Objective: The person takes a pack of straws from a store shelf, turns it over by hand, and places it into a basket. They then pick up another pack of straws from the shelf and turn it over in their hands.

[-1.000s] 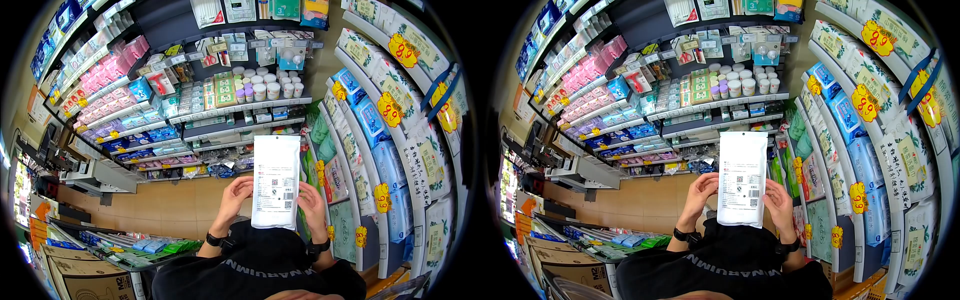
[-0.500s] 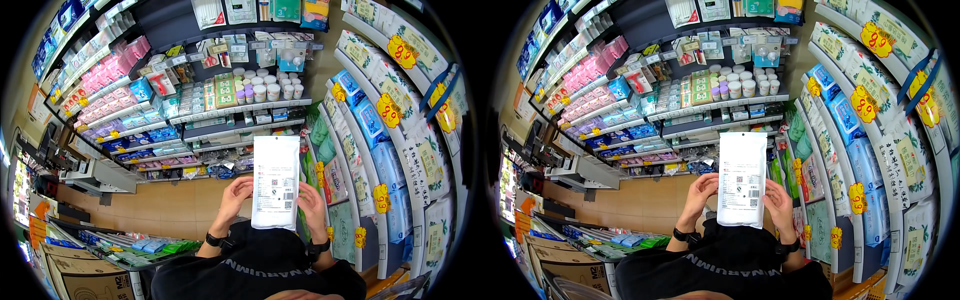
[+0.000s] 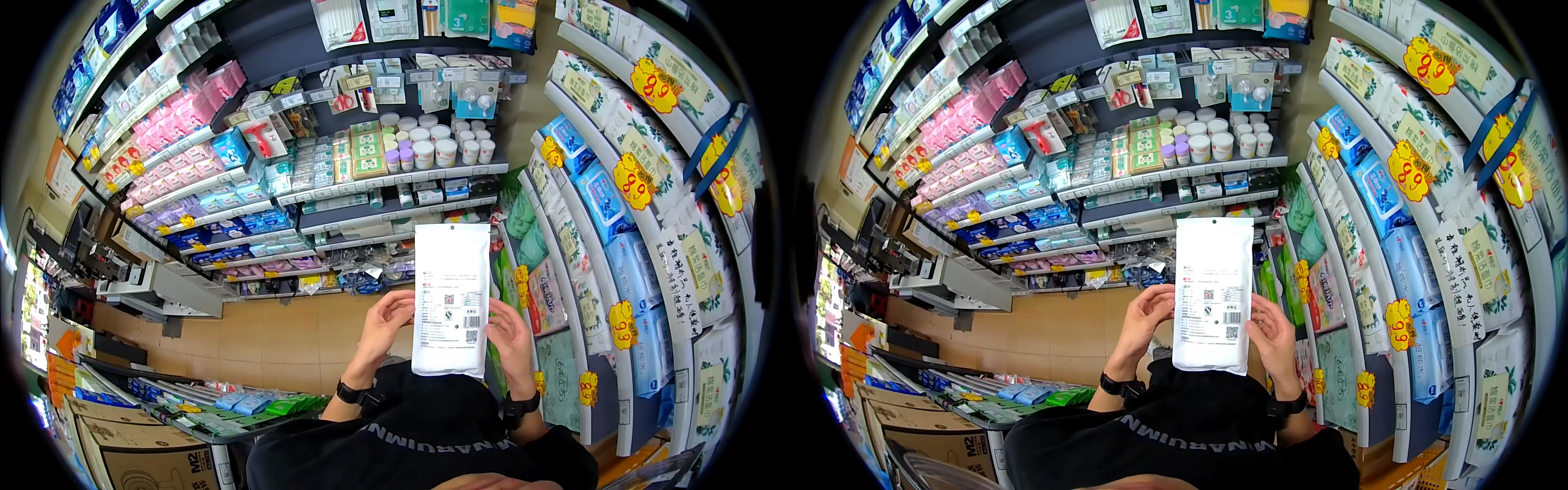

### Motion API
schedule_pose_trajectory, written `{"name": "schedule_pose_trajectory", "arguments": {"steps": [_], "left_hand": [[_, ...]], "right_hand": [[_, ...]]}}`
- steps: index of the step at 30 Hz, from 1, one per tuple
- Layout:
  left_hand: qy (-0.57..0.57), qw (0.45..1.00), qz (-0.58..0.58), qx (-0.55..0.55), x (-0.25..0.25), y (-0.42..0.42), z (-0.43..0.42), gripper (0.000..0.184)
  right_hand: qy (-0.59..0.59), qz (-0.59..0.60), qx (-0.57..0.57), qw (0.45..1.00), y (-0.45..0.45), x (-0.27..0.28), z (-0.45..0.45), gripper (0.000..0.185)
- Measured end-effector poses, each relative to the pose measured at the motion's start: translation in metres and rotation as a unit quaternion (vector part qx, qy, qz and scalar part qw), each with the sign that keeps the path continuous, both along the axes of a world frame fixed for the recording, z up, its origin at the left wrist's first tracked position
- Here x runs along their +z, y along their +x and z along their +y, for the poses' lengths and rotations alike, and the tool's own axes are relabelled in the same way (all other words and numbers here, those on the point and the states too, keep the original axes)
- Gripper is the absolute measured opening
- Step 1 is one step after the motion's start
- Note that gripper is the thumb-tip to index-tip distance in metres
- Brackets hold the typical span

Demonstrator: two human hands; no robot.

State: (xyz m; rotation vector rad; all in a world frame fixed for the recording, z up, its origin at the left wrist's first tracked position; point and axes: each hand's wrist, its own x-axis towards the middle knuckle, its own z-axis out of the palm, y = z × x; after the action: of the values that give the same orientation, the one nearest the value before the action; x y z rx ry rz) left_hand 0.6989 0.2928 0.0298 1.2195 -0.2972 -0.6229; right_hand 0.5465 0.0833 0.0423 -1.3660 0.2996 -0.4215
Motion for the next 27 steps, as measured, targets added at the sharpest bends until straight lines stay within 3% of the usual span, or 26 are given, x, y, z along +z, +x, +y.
{"name": "schedule_pose_trajectory", "arguments": {"steps": [15,27], "left_hand": [[0.007,1.000,0.002,0.000,-0.003,-0.001,0.002,0.029],[-0.013,0.999,-0.008,-0.038,-0.012,-0.001,0.003,0.034]], "right_hand": [[0.017,0.012,0.006,1.000,-0.002,0.005,0.002,0.053],[-0.016,0.014,-0.017,1.000,0.001,-0.017,-0.002,0.041]]}}
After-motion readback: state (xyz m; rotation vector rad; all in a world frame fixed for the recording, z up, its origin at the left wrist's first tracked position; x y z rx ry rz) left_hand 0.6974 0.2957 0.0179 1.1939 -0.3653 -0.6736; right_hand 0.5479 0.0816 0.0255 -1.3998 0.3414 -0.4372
